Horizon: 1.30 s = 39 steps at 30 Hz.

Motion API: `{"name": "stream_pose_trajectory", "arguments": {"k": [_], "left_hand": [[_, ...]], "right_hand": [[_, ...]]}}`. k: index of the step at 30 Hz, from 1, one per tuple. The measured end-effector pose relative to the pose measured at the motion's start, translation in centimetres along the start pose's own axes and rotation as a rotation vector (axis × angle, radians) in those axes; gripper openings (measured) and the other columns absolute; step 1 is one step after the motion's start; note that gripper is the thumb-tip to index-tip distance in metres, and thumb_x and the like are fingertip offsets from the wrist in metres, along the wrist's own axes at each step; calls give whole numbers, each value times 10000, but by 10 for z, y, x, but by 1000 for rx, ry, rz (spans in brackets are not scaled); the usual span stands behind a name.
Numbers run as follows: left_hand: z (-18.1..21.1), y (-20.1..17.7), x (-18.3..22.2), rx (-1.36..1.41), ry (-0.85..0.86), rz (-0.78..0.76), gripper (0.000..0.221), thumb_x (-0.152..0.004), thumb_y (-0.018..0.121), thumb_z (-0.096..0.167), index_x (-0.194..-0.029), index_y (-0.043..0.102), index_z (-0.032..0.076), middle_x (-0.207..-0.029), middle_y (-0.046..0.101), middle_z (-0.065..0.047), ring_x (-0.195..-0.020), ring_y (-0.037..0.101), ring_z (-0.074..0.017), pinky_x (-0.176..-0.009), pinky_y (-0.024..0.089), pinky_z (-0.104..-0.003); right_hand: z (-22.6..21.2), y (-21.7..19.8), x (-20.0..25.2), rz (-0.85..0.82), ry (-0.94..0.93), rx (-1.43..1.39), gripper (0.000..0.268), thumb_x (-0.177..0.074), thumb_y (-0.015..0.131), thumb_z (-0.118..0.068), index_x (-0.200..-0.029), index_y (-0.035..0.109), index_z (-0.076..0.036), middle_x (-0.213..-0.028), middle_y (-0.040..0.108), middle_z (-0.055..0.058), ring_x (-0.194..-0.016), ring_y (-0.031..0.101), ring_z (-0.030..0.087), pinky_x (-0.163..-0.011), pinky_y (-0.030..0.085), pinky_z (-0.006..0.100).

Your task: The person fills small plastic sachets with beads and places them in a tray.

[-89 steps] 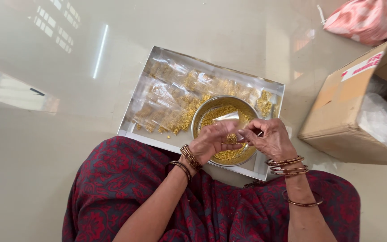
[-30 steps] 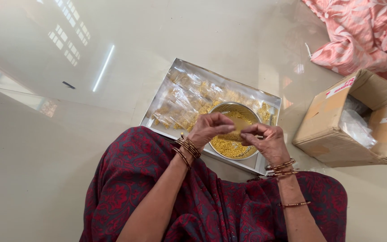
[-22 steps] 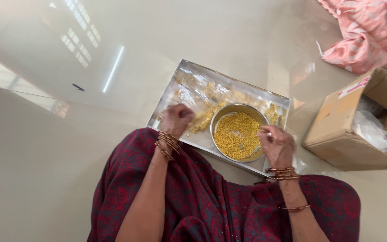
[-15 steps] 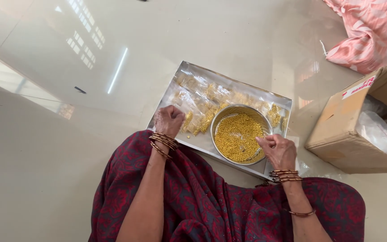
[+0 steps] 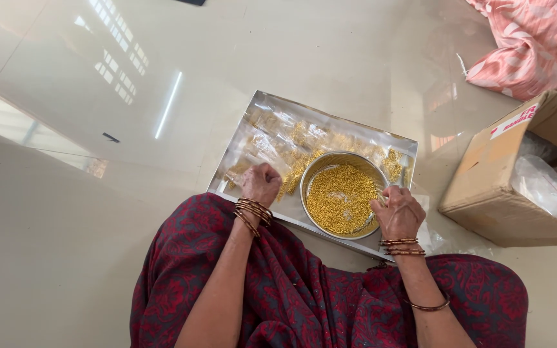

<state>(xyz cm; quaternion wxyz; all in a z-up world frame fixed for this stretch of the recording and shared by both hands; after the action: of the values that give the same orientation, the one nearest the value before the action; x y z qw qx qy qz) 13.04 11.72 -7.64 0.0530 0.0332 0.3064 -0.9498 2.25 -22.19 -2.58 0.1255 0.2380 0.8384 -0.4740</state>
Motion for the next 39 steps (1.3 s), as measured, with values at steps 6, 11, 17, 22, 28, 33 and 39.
{"name": "stream_pose_trajectory", "arguments": {"k": [6,11,17,22,28,33,39], "left_hand": [[5,33,-4,-13,121,24,38,-707,673,67,-688,700,49,-685,703,-139,-674,692,-293,-706,559,-430],[7,60,-8,47,102,-17,61,-746,623,70,-731,682,65,-721,705,-142,-695,696,-298,-701,568,-424],[-24,84,-16,-418,212,29,154,-807,676,112,-960,660,114,-939,711,-112,-852,679,-300,-767,544,-449],[41,17,3,-276,61,-24,446,-772,782,152,-1190,660,57,-1195,667,-164,-1106,622,-324,-922,511,-472],[59,-8,16,-342,85,31,501,-783,830,178,-1231,658,35,-1240,643,-191,-1189,551,-378,-999,476,-505],[51,-22,28,-251,80,49,430,-800,823,177,-1188,686,52,-1185,678,-150,-1143,583,-351,-990,476,-489],[63,-33,34,-156,60,67,234,-832,816,174,-1010,732,48,-940,746,-93,-857,703,-242,-841,562,-444]], "right_hand": [[-2,-5,-3,-6,-22,430,222,-753,847,-87,-919,717,-159,-964,736,16,-756,716,145,-721,597,294],[16,-41,-7,-28,56,278,121,-815,777,-116,-922,722,-115,-891,732,64,-759,725,215,-732,589,368],[125,-62,3,-201,240,388,124,-818,755,-157,-917,754,-83,-907,742,130,-801,725,290,-780,587,413],[58,-69,6,-727,371,568,476,-585,968,-385,-834,753,-41,-949,735,181,-964,694,358,-877,562,468],[118,-34,12,-717,374,669,419,-562,951,-303,-881,771,-99,-1009,744,159,-1011,710,346,-859,587,464],[124,-65,10,-425,456,519,62,-739,816,-275,-800,810,-264,-912,800,98,-826,742,294,-762,614,432],[147,-97,9,-263,650,-478,179,-822,828,-129,-882,727,6,-831,742,133,-705,707,175,-659,606,324]]}}
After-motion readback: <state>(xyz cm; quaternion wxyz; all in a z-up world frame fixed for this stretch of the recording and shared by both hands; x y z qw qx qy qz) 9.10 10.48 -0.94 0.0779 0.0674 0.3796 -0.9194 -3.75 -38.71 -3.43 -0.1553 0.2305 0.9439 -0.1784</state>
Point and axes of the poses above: each hand's wrist, its own x-axis away from the middle knuckle, its own y-axis out of the palm, z = x × y, the point moved 6 cm from there along -x, towards the middle knuckle
